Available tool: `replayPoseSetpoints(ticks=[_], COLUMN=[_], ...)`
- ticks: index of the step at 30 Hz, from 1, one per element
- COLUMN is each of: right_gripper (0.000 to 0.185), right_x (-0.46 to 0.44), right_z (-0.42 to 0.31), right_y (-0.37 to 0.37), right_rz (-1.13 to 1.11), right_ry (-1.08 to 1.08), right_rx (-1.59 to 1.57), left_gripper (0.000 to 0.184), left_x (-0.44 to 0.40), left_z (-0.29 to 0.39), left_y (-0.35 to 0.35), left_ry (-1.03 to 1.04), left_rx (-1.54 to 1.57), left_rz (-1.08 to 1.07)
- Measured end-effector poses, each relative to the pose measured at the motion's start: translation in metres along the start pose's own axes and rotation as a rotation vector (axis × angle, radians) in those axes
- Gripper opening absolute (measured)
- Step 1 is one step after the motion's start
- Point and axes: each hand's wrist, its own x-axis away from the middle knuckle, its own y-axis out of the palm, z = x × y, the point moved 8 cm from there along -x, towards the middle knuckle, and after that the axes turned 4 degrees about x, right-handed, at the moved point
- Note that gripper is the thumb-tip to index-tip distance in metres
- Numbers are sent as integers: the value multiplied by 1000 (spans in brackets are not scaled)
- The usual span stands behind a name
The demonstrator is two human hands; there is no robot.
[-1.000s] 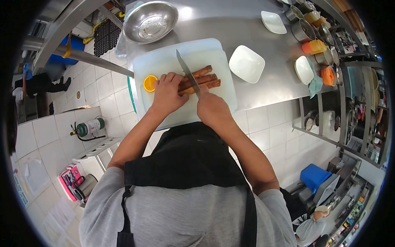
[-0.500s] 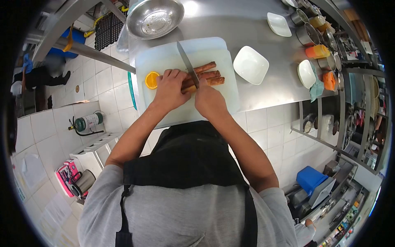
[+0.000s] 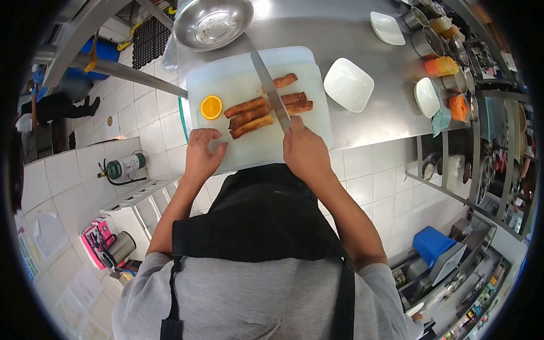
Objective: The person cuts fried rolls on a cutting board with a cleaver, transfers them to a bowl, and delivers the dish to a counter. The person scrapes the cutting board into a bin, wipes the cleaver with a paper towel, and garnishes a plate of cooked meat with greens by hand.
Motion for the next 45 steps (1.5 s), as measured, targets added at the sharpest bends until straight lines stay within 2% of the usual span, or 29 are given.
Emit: replayPoseSetpoints(ticks=[3, 10, 31, 34, 40, 43, 45], right_gripper=[21, 22, 25, 24, 21, 20, 19], right_x=[13, 20, 23, 21, 17, 14, 13], right_z=[0, -10, -23, -24, -34, -40, -43], right_y=[5, 22, 44, 46, 43, 42, 40], right_rz=[38, -44, -117, -141, -173, -186, -186], right_ry=[-38, -18, -61, -32, -3, -9, 6], right_rx=[-59, -114, -108, -88, -35, -7, 11], left_gripper=[16, 7, 6, 8, 28, 37, 42], left_x=[-3, -7, -3, -3, -19, -47, -60], left_z=[8, 9, 8, 10, 26, 51, 54], left_y=[7, 15, 22, 20, -3, 2, 16], left_ry=[42, 84, 72, 77, 145, 258, 251], left_rx=[44, 50, 70, 78, -8, -53, -130], left_rz=[5, 32, 69, 60, 162, 90, 14])
